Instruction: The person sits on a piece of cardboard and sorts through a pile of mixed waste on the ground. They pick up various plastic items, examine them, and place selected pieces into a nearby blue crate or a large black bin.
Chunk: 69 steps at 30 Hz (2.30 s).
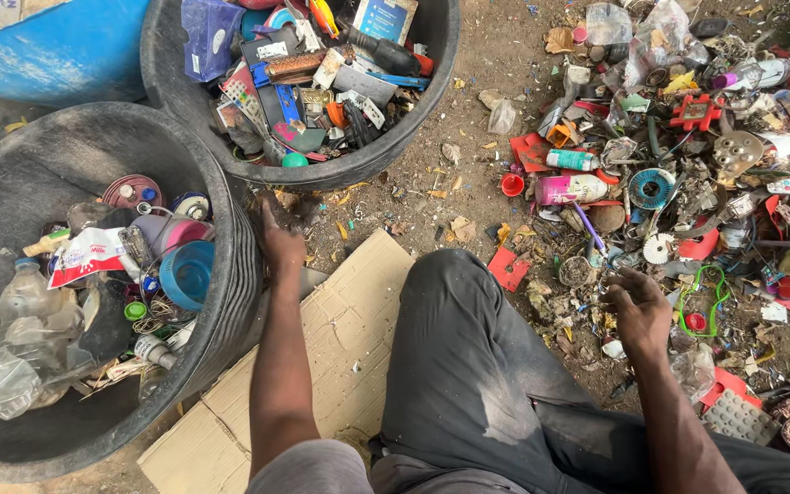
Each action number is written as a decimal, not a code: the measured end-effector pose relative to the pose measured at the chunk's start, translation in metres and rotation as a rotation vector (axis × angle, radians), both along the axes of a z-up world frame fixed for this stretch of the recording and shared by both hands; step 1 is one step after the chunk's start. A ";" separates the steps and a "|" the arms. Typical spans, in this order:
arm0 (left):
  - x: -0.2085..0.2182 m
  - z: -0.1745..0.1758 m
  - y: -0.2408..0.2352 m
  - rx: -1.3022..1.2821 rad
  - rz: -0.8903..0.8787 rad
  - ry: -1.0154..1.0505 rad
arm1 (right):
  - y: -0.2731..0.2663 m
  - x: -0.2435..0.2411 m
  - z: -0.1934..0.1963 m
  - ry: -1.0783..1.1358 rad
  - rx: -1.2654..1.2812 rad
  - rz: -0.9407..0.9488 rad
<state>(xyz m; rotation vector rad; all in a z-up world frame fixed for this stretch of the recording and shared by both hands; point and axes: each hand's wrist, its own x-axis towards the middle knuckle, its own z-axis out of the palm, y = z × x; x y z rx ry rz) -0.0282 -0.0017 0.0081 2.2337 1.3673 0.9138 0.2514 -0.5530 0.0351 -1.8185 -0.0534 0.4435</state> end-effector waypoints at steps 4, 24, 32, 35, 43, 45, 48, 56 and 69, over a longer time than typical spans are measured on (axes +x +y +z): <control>0.011 0.005 -0.073 -0.342 0.175 -0.627 | -0.009 0.007 -0.018 -0.166 -0.086 -0.085; 0.277 -0.070 -0.291 -1.344 -0.507 -0.712 | -0.024 0.012 -0.023 -0.577 -0.761 0.105; 0.281 -0.032 -0.282 -1.662 -0.210 -0.575 | 0.064 0.020 -0.017 -0.379 -0.837 0.471; 0.275 -0.018 -0.282 -1.511 -0.198 -0.584 | 0.043 0.020 -0.013 -0.126 -0.624 0.184; 0.276 0.002 -0.299 -1.493 -0.486 -0.412 | 0.005 0.036 -0.020 0.462 0.468 -0.233; 0.275 0.005 -0.302 -1.485 -0.543 -0.360 | 0.013 0.033 -0.026 0.528 0.502 -0.214; 0.274 0.008 -0.303 -1.446 -0.626 -0.274 | 0.024 0.029 -0.034 0.591 0.582 -0.207; 0.276 0.007 -0.304 -1.444 -0.569 -0.268 | 0.001 0.039 -0.025 0.000 -0.283 -0.083; 0.277 0.011 -0.298 -1.556 -0.405 -0.396 | 0.031 0.019 0.026 -0.034 -0.758 0.177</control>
